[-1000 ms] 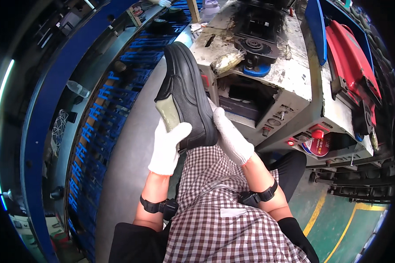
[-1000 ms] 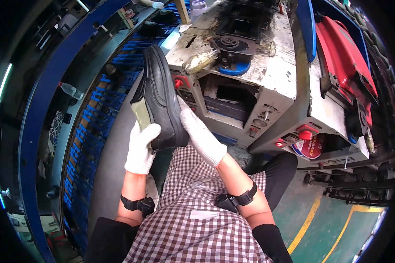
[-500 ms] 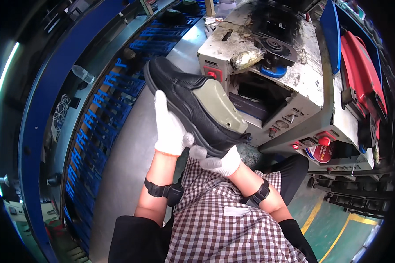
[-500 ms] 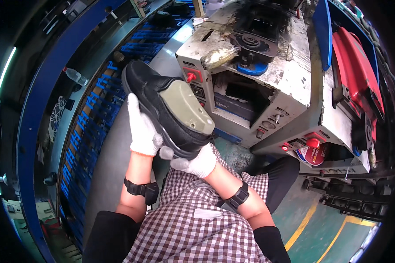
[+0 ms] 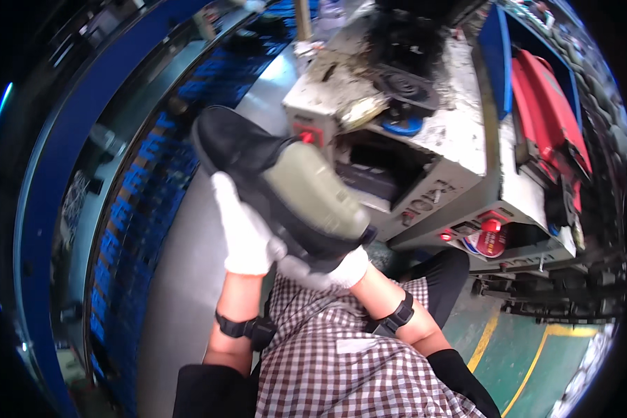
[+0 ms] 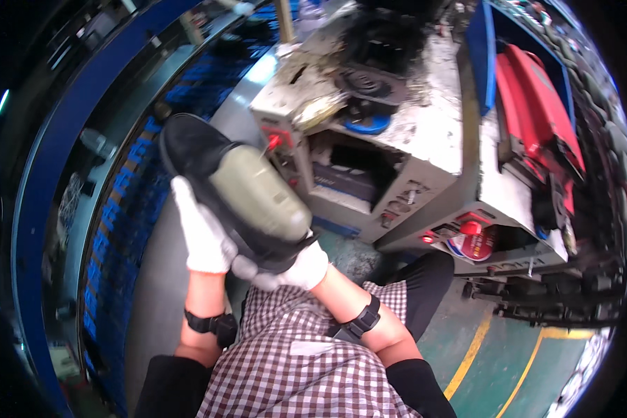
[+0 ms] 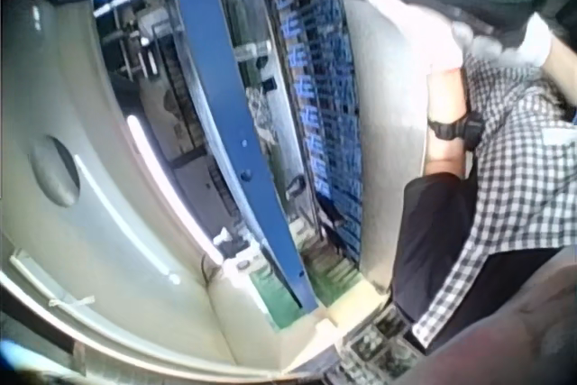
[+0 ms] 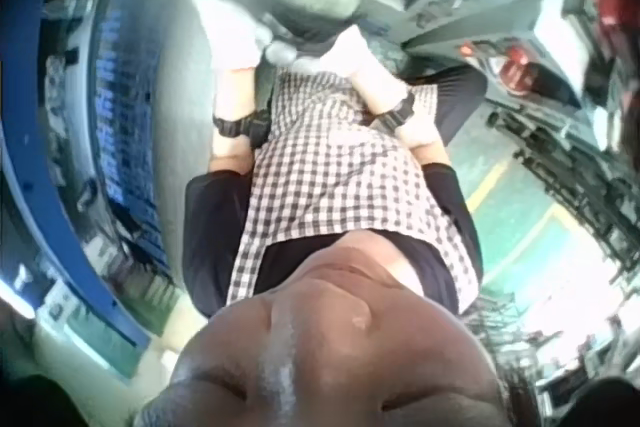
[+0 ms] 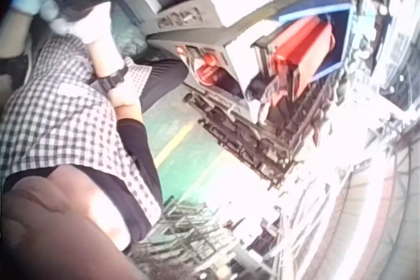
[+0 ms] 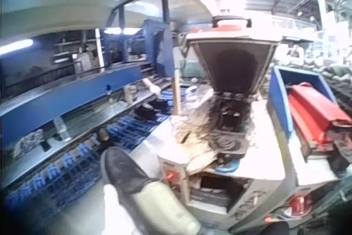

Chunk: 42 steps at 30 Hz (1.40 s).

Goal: Pressing shoe soles onto shoe uppers using a heat-bonding machine in a factory setting.

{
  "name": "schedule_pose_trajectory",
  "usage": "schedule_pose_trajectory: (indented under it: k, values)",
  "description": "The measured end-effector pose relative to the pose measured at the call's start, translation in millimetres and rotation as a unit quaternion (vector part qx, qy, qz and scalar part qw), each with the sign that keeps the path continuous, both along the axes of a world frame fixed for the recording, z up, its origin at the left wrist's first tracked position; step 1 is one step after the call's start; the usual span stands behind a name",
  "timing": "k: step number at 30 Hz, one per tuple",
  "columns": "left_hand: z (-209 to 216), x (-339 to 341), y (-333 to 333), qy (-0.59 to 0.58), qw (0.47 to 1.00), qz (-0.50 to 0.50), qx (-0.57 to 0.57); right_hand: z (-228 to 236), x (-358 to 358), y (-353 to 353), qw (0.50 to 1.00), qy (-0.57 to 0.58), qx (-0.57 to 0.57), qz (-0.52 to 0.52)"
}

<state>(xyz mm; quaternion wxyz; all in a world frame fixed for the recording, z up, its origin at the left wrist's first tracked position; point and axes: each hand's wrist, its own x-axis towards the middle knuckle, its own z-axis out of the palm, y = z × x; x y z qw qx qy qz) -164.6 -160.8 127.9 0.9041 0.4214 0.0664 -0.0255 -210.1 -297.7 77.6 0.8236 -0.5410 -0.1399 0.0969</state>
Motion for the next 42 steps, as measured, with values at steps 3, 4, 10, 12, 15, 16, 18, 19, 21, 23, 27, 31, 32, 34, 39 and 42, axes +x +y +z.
schedule_pose_trajectory:
  k: [3,4,10,12,15,16,18,19,21,23,27,31,32,34,39,42]
  values:
    - [7,21,8,0.018,0.999,-0.031,0.008,14,5,-30,0.825,0.214,0.497,0.165]
    - [-4,41,24,-0.173,0.967,-0.034,0.182,51,1,-35,0.934,0.165,0.31,0.063]
    - [67,99,15,-0.232,0.967,-0.103,0.01,164,20,-125,0.963,0.137,0.217,-0.086]
    - [83,118,18,-0.287,0.952,-0.086,0.061,178,53,-148,0.972,0.122,0.15,-0.131]
    - [108,141,6,-0.335,0.933,-0.052,0.12,180,127,-193,0.97,0.047,-0.084,-0.225]
    - [120,145,-2,-0.357,0.916,-0.029,0.181,182,155,-206,0.956,0.052,-0.139,-0.254]
    - [135,165,-8,-0.415,0.881,-0.019,0.227,187,200,-229,0.891,0.095,-0.319,-0.31]
    - [143,173,-16,-0.433,0.862,0.009,0.265,173,238,-246,0.87,0.091,-0.336,-0.349]
    - [162,185,-35,-0.461,0.837,0.028,0.295,159,276,-272,0.804,0.027,-0.431,-0.409]
    - [167,212,-43,-0.494,0.783,0.095,0.367,142,303,-276,0.699,0.005,-0.587,-0.408]
    - [186,255,-72,-0.492,0.781,0.113,0.368,133,317,-243,0.571,0.074,-0.745,-0.336]
    - [225,253,-112,-0.591,0.723,0.135,0.332,142,319,-237,0.596,0.087,-0.742,-0.294]
    - [234,255,-133,-0.621,0.707,0.136,0.311,142,316,-242,0.59,0.094,-0.745,-0.298]
    - [256,253,-161,-0.679,0.664,0.13,0.286,147,307,-234,0.63,0.101,-0.71,-0.298]
    - [334,268,-202,-0.717,0.423,0.04,0.553,173,242,-226,0.639,-0.034,-0.672,-0.373]
    - [334,307,-256,-0.766,0.389,0.123,0.496,158,160,-218,0.691,-0.19,-0.529,-0.454]
